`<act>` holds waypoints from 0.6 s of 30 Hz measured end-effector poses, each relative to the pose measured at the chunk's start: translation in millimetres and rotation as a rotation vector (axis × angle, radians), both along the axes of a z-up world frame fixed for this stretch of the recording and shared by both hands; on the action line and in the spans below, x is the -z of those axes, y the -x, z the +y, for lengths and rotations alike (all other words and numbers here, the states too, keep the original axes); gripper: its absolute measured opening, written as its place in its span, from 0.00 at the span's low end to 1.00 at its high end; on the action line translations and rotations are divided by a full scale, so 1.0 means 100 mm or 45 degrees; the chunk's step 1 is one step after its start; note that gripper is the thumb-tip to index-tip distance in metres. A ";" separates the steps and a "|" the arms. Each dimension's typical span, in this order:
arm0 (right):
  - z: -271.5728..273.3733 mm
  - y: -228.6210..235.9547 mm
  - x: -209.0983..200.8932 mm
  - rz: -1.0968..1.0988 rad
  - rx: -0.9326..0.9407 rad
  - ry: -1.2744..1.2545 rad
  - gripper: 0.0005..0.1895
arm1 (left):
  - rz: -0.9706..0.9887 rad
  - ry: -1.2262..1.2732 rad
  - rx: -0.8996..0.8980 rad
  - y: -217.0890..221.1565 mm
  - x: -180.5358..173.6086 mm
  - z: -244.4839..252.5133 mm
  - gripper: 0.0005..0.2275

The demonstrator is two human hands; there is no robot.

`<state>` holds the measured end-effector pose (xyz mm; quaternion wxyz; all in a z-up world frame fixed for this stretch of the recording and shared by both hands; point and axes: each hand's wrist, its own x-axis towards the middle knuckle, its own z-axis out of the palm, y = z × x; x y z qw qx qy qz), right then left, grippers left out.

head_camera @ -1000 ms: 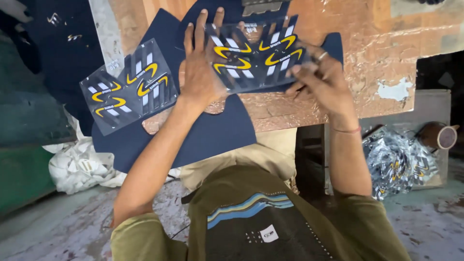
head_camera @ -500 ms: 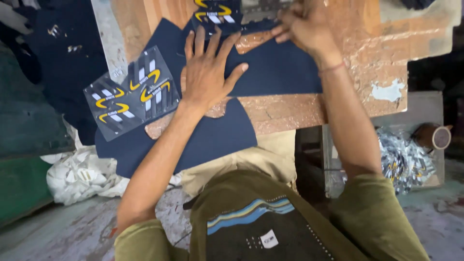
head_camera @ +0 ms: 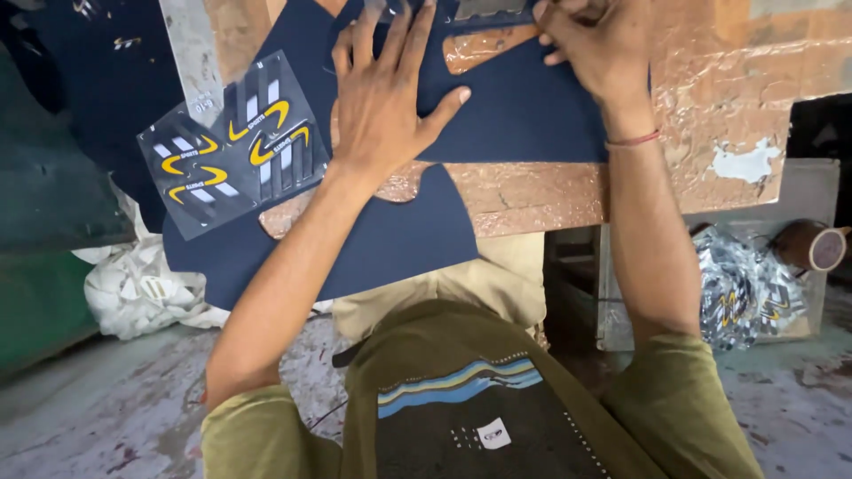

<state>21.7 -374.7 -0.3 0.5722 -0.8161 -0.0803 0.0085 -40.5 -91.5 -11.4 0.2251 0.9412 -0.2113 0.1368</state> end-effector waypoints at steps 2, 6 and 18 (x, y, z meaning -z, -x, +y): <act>-0.08 0.00 0.10 -0.143 -0.106 -0.112 0.09 | -0.051 -0.010 0.004 -0.01 0.00 0.00 0.37; -0.09 0.01 0.11 -0.179 -0.129 -0.097 0.07 | -0.057 -0.012 0.009 -0.01 0.04 0.01 0.37; -0.04 -0.02 0.10 -0.119 -0.013 -0.057 0.07 | -0.047 0.018 0.027 -0.02 -0.04 0.01 0.36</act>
